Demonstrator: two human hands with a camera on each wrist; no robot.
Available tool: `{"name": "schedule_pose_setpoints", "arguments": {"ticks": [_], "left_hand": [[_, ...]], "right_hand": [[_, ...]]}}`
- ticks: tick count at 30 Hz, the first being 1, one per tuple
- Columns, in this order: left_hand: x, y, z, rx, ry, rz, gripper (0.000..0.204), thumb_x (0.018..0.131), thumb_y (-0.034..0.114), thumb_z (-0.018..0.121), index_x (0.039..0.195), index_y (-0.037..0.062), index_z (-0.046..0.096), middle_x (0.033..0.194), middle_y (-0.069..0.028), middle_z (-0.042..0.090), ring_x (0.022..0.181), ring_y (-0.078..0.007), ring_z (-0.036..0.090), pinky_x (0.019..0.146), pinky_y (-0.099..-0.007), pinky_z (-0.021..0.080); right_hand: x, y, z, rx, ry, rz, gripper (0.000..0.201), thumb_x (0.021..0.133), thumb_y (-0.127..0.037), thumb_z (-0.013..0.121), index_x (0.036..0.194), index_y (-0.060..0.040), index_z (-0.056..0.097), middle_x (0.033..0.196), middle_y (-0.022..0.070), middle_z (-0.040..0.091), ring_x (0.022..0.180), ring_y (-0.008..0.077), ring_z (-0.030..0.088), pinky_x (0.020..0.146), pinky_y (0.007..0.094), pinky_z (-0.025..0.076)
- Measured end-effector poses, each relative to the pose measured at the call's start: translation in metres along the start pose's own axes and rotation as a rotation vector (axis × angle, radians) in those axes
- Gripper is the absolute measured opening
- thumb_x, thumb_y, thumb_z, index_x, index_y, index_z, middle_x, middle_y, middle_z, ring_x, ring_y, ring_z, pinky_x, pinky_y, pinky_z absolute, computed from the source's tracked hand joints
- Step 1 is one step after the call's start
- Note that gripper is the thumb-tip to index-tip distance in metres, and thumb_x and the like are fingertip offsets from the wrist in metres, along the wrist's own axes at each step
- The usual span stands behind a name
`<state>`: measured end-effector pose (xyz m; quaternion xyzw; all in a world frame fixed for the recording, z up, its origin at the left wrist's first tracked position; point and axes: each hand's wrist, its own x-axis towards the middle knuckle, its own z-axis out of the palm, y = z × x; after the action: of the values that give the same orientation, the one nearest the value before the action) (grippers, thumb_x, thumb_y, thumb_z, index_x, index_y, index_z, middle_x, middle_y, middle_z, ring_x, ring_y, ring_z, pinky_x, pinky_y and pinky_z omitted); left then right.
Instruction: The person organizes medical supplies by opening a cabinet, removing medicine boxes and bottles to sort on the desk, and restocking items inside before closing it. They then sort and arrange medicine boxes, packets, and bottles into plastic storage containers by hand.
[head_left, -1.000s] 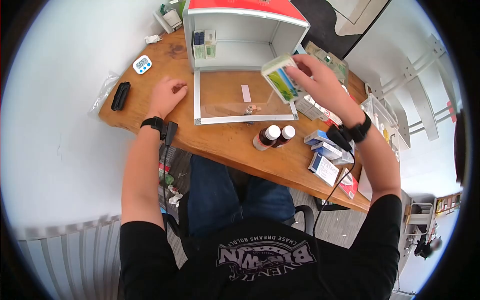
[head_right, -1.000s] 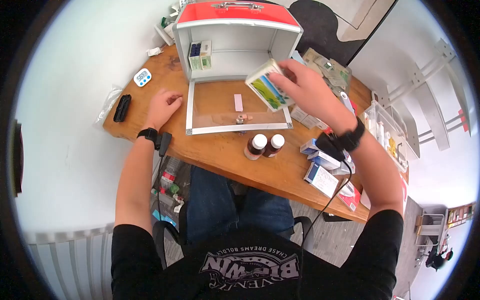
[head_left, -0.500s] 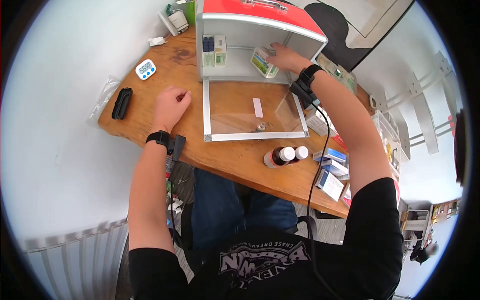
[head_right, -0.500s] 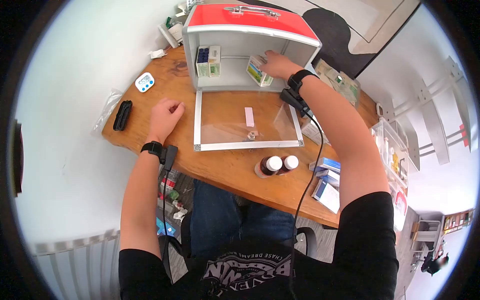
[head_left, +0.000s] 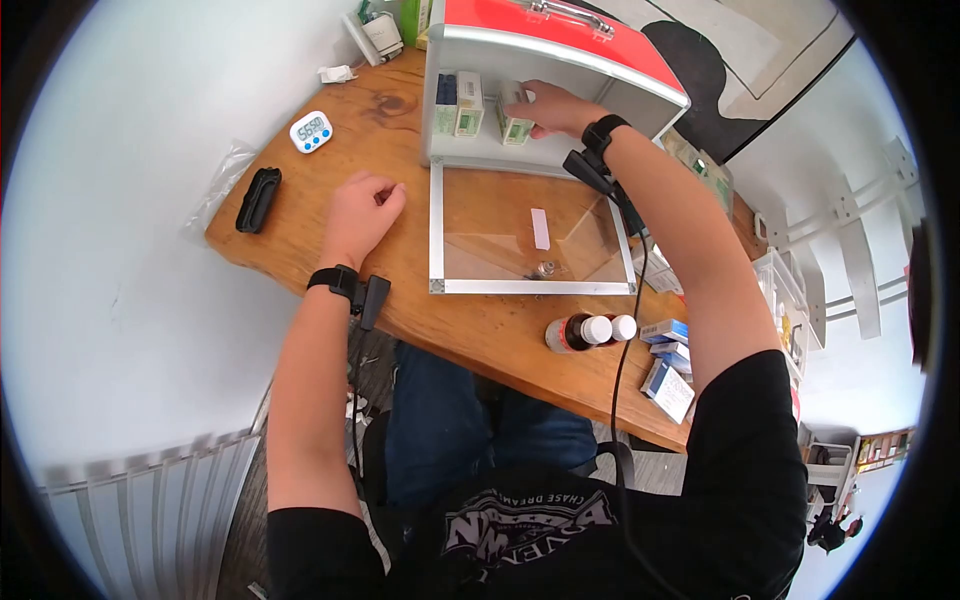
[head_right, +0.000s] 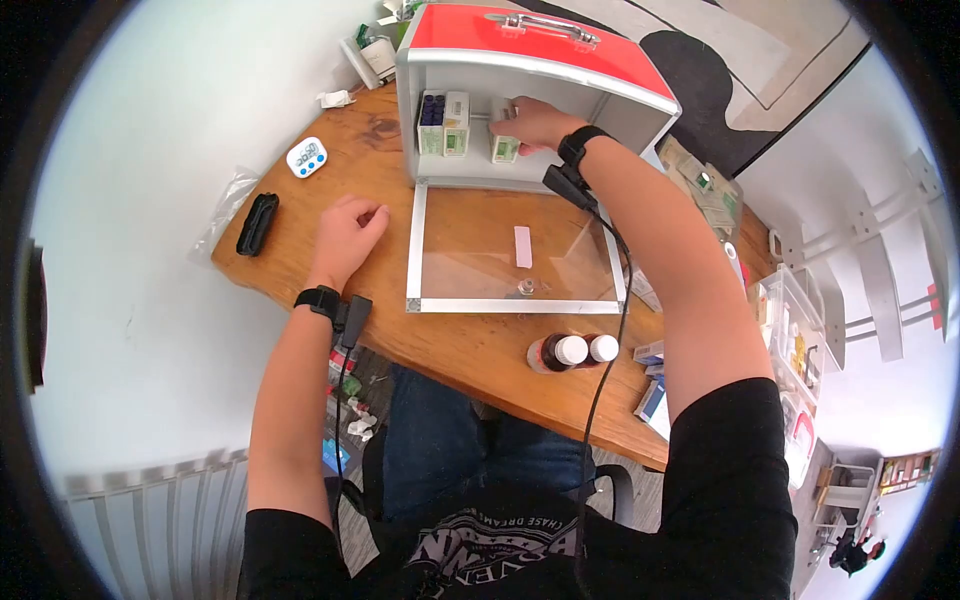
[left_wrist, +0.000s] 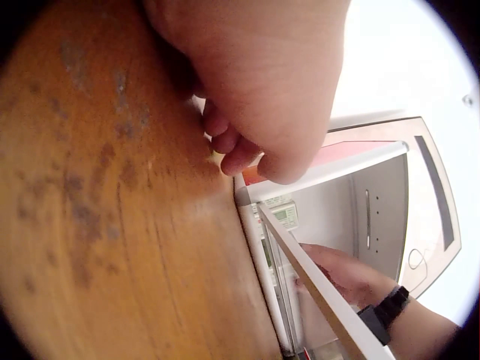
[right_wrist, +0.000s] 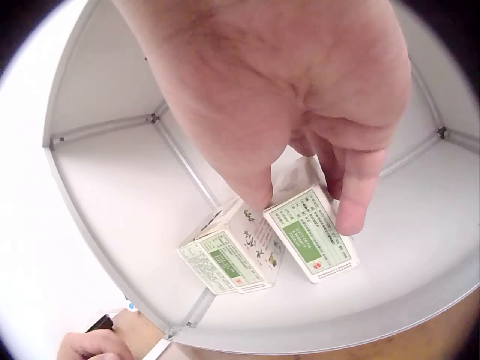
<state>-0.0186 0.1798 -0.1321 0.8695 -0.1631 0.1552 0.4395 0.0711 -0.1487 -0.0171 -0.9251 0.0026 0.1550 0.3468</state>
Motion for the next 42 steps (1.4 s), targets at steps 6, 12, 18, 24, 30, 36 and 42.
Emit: {"name": "schedule_pose_setpoints", "arguments": {"ticks": [6, 12, 18, 24, 30, 36, 42], "left_hand": [[0.001, 0.001, 0.0, -0.002, -0.002, -0.016, 0.024, 0.091, 0.022, 0.074, 0.09, -0.0018, 0.077, 0.085, -0.0149, 0.069, 0.075, -0.0277, 0.067, 0.071, -0.0374, 0.055], [0.002, -0.007, 0.004, -0.027, 0.014, -0.028, 0.026, 0.091, 0.023, 0.073, 0.09, -0.0026, 0.076, 0.087, -0.0171, 0.071, 0.079, -0.0306, 0.069, 0.073, -0.0391, 0.055], [0.003, -0.015, 0.007, 0.1, 0.067, 0.027, 0.03, 0.092, 0.028, 0.072, 0.095, -0.0015, 0.078, 0.093, -0.0206, 0.074, 0.084, -0.0352, 0.071, 0.078, -0.0426, 0.055], [0.006, -0.027, 0.009, 0.122, 0.046, 0.047, 0.033, 0.095, 0.029, 0.071, 0.097, -0.003, 0.076, 0.093, -0.0193, 0.073, 0.084, -0.0339, 0.07, 0.079, -0.0413, 0.055], [0.002, -0.021, 0.008, 0.14, 0.045, 0.024, 0.033, 0.096, 0.028, 0.069, 0.099, -0.0046, 0.075, 0.093, -0.0184, 0.073, 0.083, -0.0304, 0.07, 0.079, -0.039, 0.054], [0.004, -0.025, 0.007, 0.143, 0.019, 0.031, 0.032, 0.097, 0.026, 0.069, 0.099, -0.0055, 0.074, 0.094, -0.017, 0.072, 0.083, -0.028, 0.069, 0.079, -0.0377, 0.054], [0.004, -0.027, 0.007, 0.163, 0.013, 0.05, 0.031, 0.098, 0.026, 0.068, 0.1, -0.0052, 0.074, 0.092, -0.0159, 0.071, 0.082, -0.0274, 0.068, 0.078, -0.0375, 0.053]], "right_hand": [[0.02, -0.004, 0.017, 0.153, -0.002, -0.043, 0.076, 0.1, -0.035, 0.068, 0.161, -0.0032, 0.035, 0.132, 0.0149, 0.062, 0.102, 0.0195, 0.068, 0.09, 0.0309, 0.06], [0.017, 0.01, 0.019, 0.207, 0.038, -0.064, 0.074, 0.103, -0.032, 0.064, 0.164, -0.0059, 0.03, 0.133, 0.0134, 0.063, 0.12, 0.0217, 0.062, 0.102, 0.0349, 0.053], [-0.072, 0.022, -0.015, 0.066, 0.0, -0.147, 0.069, 0.104, -0.032, 0.062, 0.162, -0.0065, 0.036, 0.133, 0.0129, 0.064, 0.12, 0.0199, 0.061, 0.102, 0.0337, 0.052], [-0.215, 0.057, -0.058, -0.078, -0.042, -0.152, 0.058, 0.105, -0.035, 0.06, 0.154, -0.0073, 0.048, 0.124, 0.0085, 0.068, 0.107, 0.0167, 0.063, 0.093, 0.0321, 0.052], [-0.314, 0.123, -0.078, -0.346, -0.095, -0.032, 0.055, 0.1, -0.038, 0.065, 0.144, -0.0059, 0.059, 0.125, 0.013, 0.07, 0.115, 0.0227, 0.067, 0.1, 0.0365, 0.052], [-0.387, 0.153, -0.028, -0.461, -0.086, 0.087, 0.077, 0.088, -0.037, 0.078, 0.153, -0.0051, 0.05, 0.143, 0.0202, 0.062, 0.134, 0.0341, 0.058, 0.115, 0.042, 0.044], [-0.396, 0.183, 0.0, -0.566, 0.043, -0.088, 0.067, 0.084, -0.031, 0.079, 0.139, -0.0001, 0.058, 0.125, 0.0225, 0.069, 0.119, 0.0387, 0.065, 0.105, 0.0455, 0.05]]}}
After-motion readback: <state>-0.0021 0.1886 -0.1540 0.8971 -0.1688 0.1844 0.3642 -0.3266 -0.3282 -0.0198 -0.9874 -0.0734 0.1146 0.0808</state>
